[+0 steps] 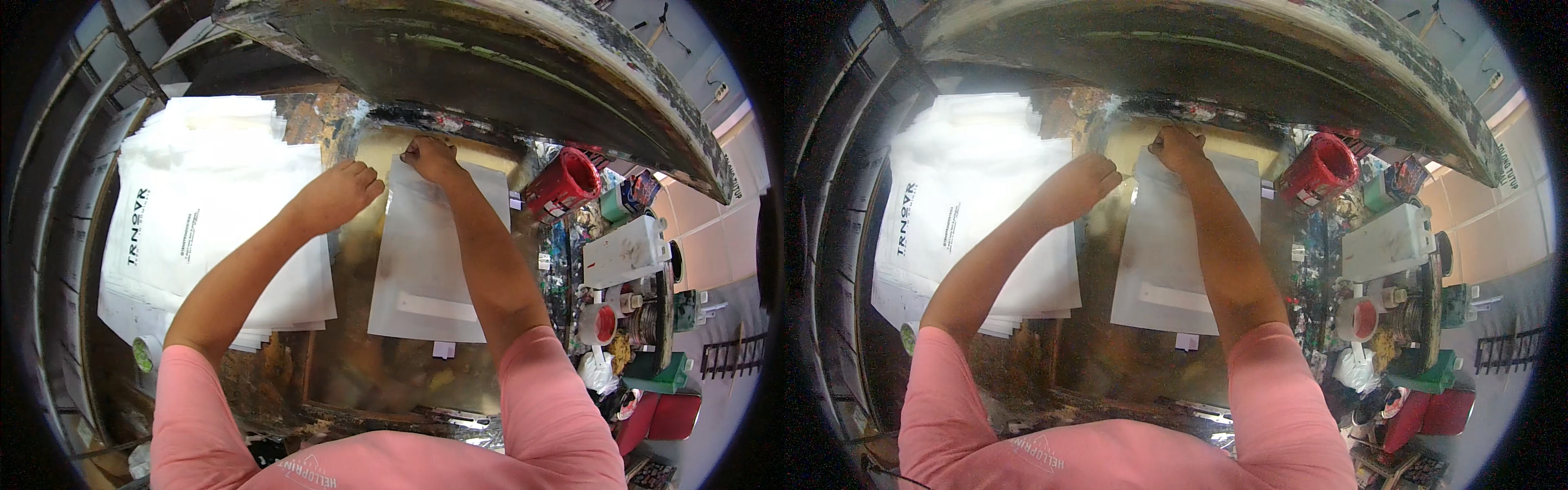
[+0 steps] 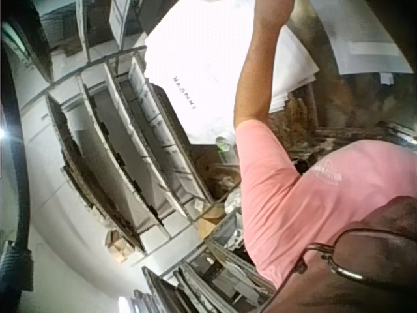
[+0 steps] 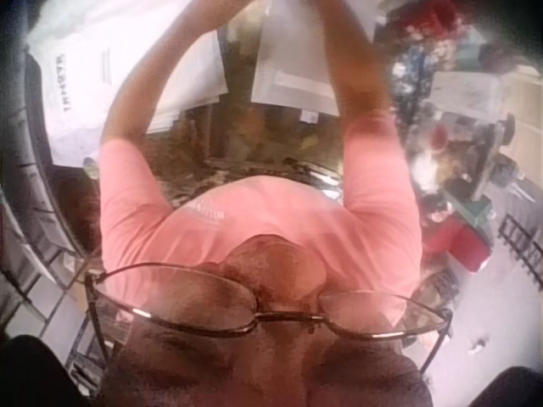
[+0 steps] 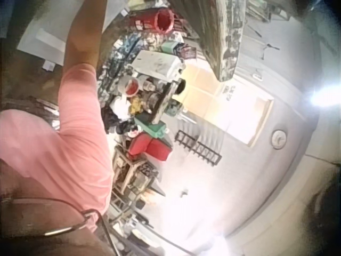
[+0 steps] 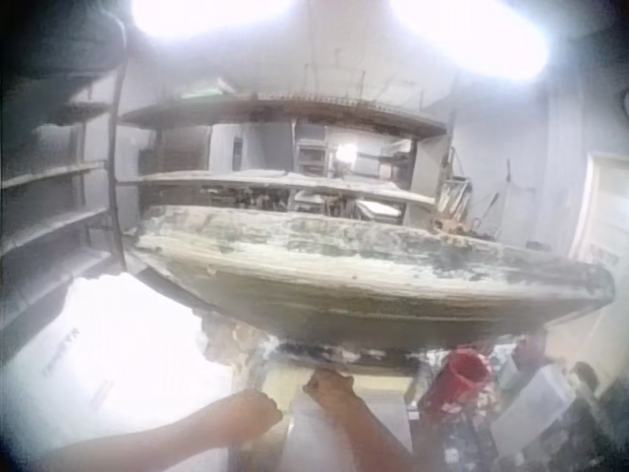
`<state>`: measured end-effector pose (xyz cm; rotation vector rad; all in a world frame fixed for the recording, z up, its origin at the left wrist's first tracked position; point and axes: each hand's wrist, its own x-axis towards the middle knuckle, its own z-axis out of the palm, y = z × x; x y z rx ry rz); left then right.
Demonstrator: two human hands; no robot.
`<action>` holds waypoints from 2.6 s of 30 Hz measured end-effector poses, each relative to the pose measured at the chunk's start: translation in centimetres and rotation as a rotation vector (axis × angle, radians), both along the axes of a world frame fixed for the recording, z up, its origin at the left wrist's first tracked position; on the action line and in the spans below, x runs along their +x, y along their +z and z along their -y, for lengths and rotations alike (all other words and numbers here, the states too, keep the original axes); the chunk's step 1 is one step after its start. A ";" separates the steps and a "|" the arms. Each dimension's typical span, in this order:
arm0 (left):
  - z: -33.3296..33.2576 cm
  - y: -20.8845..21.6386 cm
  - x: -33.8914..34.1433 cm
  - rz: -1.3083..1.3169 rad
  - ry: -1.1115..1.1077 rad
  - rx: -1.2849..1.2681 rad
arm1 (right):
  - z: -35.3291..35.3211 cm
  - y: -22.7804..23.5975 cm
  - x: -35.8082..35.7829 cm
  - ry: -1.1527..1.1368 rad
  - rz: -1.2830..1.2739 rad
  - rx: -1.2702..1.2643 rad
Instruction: The person aligns a translucent sheet on a wooden workbench using small purple markers as guides. They smooth the sheet with their hands and then use a roll of red tape to secure the sheet to the table surface.
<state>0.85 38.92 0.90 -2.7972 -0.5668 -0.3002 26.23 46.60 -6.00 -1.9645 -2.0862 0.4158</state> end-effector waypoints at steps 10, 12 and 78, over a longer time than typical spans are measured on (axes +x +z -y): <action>2.9 -0.1 -0.3 -0.015 0.018 0.055 | 0.1 -1.4 0.2 -0.045 0.004 0.054; 3.3 0.1 -0.6 -0.006 0.016 0.036 | 0.4 -1.0 0.0 -0.024 -0.003 0.043; -8.8 -3.7 5.7 0.257 0.275 -0.106 | 8.0 -2.0 -1.1 0.238 0.206 0.387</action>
